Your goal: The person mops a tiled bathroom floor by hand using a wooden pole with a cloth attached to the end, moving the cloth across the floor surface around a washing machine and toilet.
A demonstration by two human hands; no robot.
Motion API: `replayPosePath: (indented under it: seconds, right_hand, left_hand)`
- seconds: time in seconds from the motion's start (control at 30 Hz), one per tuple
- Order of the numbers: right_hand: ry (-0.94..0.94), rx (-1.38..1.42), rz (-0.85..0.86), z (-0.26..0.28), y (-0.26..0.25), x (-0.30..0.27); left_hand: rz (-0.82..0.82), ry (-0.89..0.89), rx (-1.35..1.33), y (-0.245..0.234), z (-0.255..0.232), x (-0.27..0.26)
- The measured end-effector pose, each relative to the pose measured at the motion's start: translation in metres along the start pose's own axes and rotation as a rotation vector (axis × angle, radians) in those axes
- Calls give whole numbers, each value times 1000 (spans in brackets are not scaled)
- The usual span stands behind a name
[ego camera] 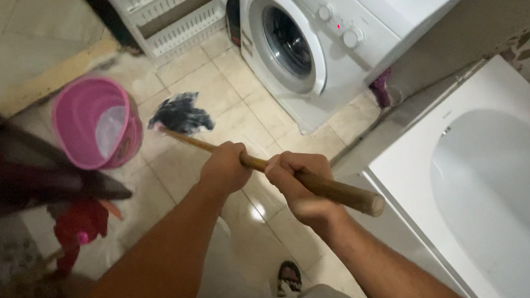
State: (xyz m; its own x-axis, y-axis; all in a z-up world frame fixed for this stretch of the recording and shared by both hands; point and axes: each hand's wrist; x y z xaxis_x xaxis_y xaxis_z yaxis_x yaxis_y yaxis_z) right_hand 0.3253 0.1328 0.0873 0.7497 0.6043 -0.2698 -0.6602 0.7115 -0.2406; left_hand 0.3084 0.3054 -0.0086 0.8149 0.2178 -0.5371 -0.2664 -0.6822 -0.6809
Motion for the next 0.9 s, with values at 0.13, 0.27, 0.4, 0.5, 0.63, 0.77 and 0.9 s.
replayPosePath:
  seconds: [0.13, 0.27, 0.4, 0.5, 0.63, 0.77, 0.9]
  right_hand:
    - [153, -104, -8, 39, 21, 78]
    - [-217, 18, 51, 64, 50, 143]
    - [-350, 37, 62, 80, 83, 208]
    - [-437, 88, 112, 89, 110, 247]
    - [-445, 56, 129, 97, 131, 284]
    - [-440, 71, 157, 102, 144, 307]
    - [-483, 175, 210, 101, 158, 327]
  left_hand:
    - [63, -31, 19, -58, 35, 57]
    - [-72, 116, 109, -113, 77, 107]
    - [6, -21, 58, -167, 112, 141]
    - [-6, -11, 77, -202, 141, 165]
    - [-49, 30, 89, -222, 174, 196]
    - [-121, 55, 114, -238, 193, 212]
    - [-27, -31, 101, -253, 204, 221]
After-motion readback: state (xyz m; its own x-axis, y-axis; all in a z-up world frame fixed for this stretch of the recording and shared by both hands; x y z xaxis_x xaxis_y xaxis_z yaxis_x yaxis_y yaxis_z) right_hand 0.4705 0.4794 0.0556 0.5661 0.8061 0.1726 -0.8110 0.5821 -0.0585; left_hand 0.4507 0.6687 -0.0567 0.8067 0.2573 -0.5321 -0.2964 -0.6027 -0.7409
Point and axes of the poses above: each hand's wrist, its own x-axis towards the middle knuckle, its own y-axis out of the palm, z = x × y, and after that the axes turned 7 degrees about z, right-handed
